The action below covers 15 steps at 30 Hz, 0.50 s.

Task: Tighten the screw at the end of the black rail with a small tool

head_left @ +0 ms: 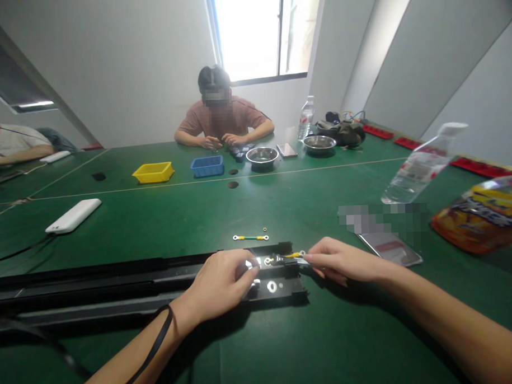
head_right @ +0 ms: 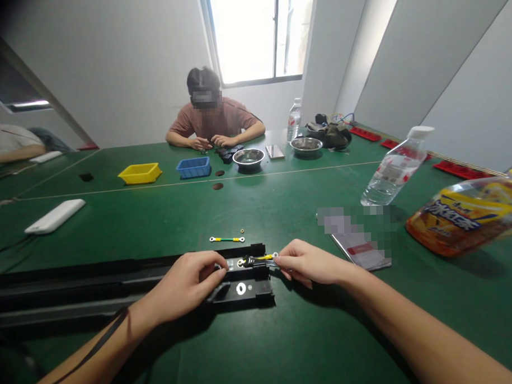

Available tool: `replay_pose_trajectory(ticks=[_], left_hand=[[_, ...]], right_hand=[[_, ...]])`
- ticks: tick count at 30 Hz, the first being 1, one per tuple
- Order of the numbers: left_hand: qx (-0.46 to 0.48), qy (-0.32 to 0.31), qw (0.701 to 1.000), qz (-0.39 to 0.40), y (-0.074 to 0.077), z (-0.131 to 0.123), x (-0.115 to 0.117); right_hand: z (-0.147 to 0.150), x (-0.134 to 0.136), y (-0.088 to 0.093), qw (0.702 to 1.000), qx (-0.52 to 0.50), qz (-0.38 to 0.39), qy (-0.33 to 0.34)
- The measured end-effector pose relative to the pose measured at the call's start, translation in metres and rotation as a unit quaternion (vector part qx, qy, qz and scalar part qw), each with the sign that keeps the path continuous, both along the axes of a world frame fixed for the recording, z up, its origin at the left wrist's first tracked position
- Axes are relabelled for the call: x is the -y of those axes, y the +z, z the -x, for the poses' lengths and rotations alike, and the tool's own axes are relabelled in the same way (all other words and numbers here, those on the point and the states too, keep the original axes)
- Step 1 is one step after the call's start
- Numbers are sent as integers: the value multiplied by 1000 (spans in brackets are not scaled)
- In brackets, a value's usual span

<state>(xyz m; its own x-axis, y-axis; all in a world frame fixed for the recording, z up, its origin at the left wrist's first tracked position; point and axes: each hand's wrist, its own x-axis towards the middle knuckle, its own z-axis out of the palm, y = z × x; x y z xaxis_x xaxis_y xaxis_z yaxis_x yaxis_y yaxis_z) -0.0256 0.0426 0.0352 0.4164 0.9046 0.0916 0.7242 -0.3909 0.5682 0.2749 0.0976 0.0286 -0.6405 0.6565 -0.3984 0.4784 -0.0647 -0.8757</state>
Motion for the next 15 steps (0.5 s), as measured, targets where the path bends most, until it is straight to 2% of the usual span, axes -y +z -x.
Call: replay_pose_trajectory(ticks=[5,11,15], left_hand=[[1,2,1000,-2,0,0,0],[0,1,1000,2,2,0,0],[-3,1,1000,3,3,-1,-1]], right_hand=[[-2,-2,-2,1000,-14,-4,-22],[-1,-6,-14,987,-82,-60,-123],[3,-5,-18,982,-116,-69,-132]])
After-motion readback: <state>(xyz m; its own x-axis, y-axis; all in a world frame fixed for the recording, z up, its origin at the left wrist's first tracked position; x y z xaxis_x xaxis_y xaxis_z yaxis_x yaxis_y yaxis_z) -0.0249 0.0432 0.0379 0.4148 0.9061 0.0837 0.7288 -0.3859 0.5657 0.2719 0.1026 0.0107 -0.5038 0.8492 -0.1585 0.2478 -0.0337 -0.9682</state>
